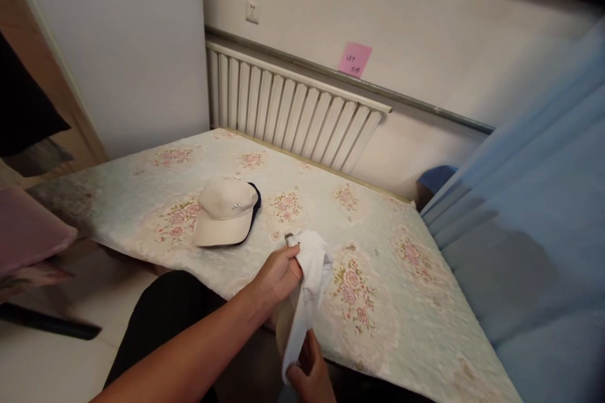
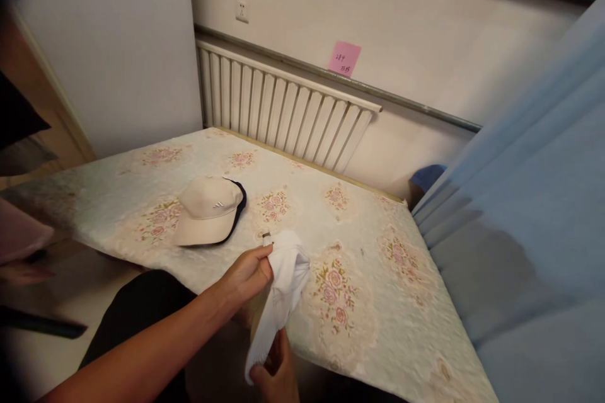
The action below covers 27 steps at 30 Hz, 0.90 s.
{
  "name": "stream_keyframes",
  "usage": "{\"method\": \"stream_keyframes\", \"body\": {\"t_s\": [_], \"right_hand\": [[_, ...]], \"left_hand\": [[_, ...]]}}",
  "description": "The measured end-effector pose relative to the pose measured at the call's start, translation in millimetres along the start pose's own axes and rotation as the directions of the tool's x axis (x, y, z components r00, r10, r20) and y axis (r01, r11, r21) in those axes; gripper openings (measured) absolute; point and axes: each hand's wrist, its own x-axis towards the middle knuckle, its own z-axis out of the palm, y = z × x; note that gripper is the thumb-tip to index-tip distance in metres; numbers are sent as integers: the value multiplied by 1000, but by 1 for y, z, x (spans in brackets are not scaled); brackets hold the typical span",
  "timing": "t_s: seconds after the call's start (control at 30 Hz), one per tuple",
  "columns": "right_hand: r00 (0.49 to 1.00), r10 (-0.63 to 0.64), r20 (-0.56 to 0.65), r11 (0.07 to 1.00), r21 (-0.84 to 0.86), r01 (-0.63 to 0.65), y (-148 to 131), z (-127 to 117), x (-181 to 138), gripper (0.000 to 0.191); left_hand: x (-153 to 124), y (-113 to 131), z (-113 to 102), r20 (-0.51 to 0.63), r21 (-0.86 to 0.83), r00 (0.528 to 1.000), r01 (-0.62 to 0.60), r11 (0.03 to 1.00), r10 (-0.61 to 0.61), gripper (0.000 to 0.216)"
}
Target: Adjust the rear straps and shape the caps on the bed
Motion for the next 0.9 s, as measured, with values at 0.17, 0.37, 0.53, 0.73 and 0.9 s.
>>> {"method": "stream_keyframes", "body": {"t_s": [0.17, 0.37, 0.53, 0.73, 0.9], "right_hand": [[987, -67, -147, 998, -30, 63, 14, 8, -6, 105], [946, -204, -252, 948, -293, 126, 17, 8, -12, 98], [857, -453, -245, 673, -724, 150, 7, -6, -10, 52], [830, -545, -122, 385, -915, 118, -15, -36, -6, 42], [812, -563, -157, 441, -887, 135, -42, -38, -5, 40]], "left_hand": [[7, 2, -1, -59, -59, 998, -22, 998, 18, 38], [16, 1, -6, -102, -81, 995, -25, 996, 16, 33], [17, -6, -11, -114, -1, 993, -11, 1000, 11, 28], [21, -2, -33, -63, 260, 996, -45, 964, 63, 13], [18, -2, -58, -86, 399, 990, -69, 914, 112, 23]]}}
